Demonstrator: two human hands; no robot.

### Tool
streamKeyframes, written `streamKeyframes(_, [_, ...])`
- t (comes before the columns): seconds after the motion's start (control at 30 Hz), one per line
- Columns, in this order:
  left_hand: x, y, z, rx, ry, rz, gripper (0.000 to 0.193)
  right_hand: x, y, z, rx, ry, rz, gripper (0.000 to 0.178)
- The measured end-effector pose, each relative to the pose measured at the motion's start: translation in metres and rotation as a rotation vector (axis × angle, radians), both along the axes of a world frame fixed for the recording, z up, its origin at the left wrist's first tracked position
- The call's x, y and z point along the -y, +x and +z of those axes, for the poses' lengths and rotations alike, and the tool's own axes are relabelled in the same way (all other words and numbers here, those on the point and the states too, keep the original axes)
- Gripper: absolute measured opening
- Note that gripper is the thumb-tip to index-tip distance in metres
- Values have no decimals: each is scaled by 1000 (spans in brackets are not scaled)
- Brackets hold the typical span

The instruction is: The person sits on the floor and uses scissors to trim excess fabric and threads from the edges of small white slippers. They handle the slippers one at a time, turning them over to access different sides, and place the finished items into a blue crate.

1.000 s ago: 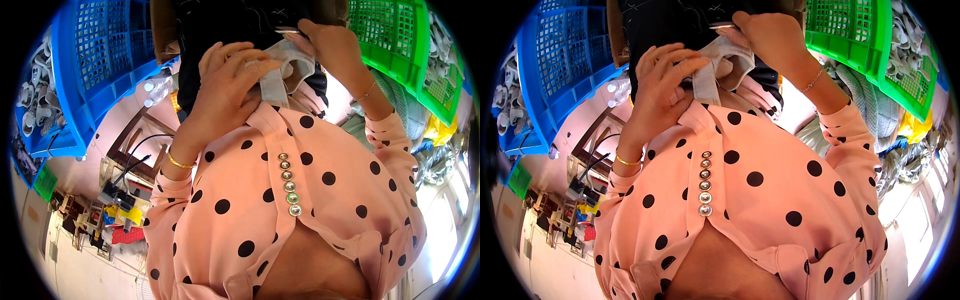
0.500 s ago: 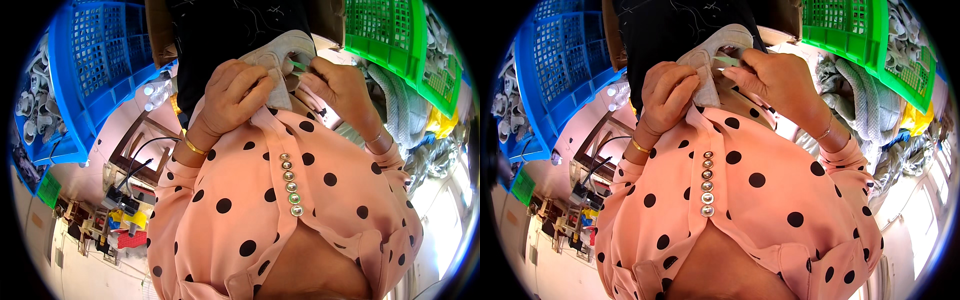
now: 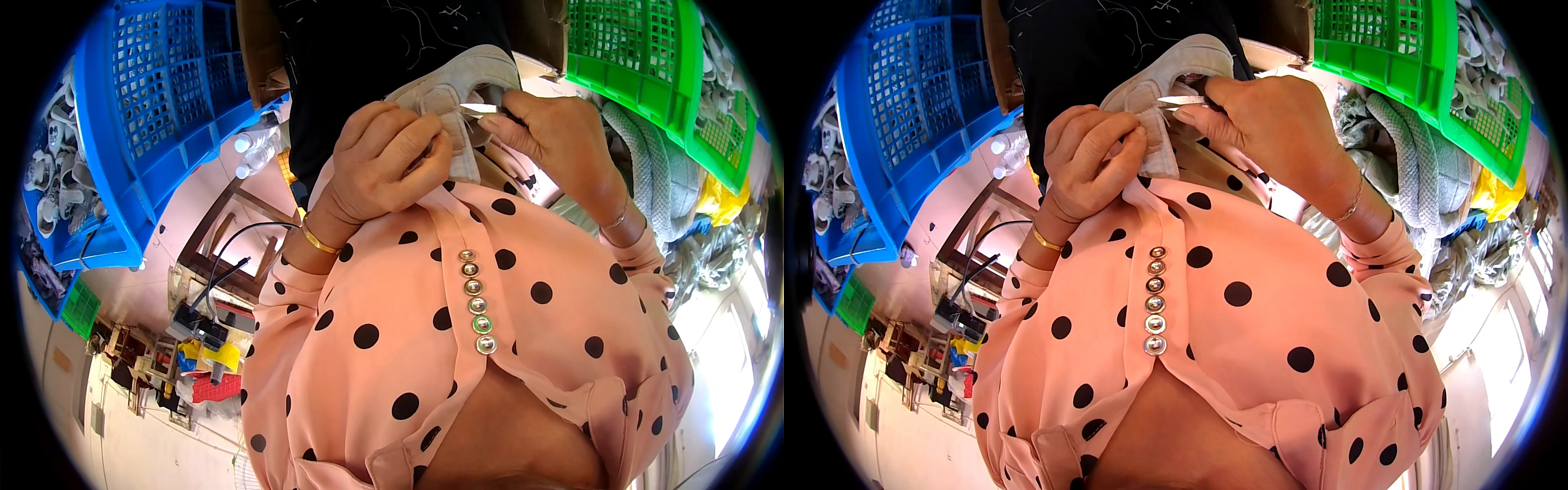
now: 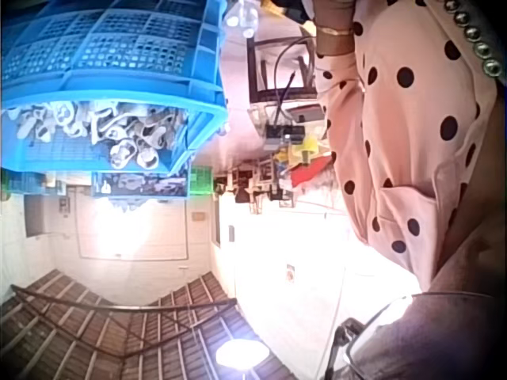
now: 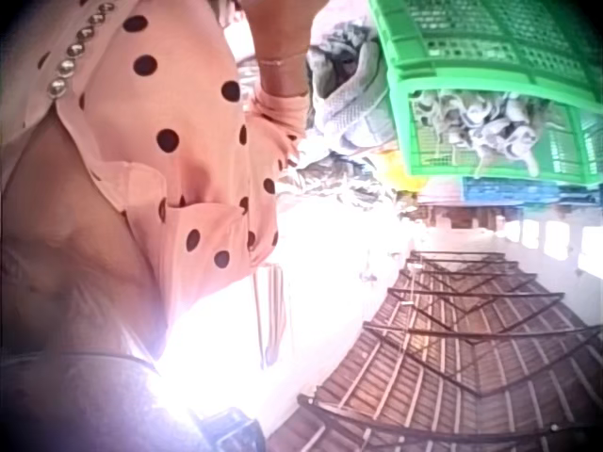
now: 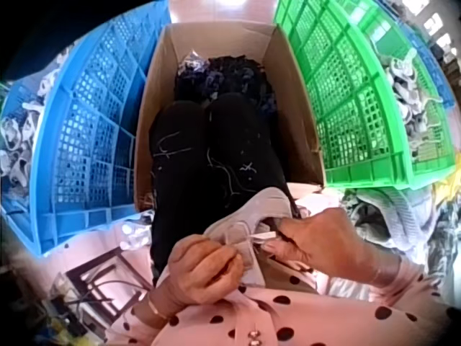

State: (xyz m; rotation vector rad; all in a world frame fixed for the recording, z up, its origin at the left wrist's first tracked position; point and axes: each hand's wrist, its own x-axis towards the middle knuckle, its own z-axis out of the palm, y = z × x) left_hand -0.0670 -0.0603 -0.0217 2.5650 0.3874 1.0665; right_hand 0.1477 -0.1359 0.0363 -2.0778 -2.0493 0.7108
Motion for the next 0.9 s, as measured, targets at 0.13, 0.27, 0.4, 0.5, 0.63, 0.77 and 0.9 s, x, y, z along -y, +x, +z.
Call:
streamKeyframes(0.13, [-1,0,2,-2,9,-3,19,0,3,-2,68,89,23,46])
streamKeyframes(0.27, [1,1,1,3,22,3,19,-1,4,1,163,127,110,46])
streamKeyframes(0.4, [2,0,3,-5,29,13,19,-6,5,3,173,149,173,47])
streamKeyframes(0.5, [4,1,3,6,30,25,19,-10,6,6,184,152,210,47])
streamKeyframes(0.63, [4,2,3,3,43,30,18,-12,8,7,208,152,259,47])
streamKeyframes(0.77, [4,3,2,2,55,42,17,-18,10,12,280,158,342,45])
streamKeyframes(0.9, [6,3,-1,3,56,59,16,-19,10,8,271,112,351,45])
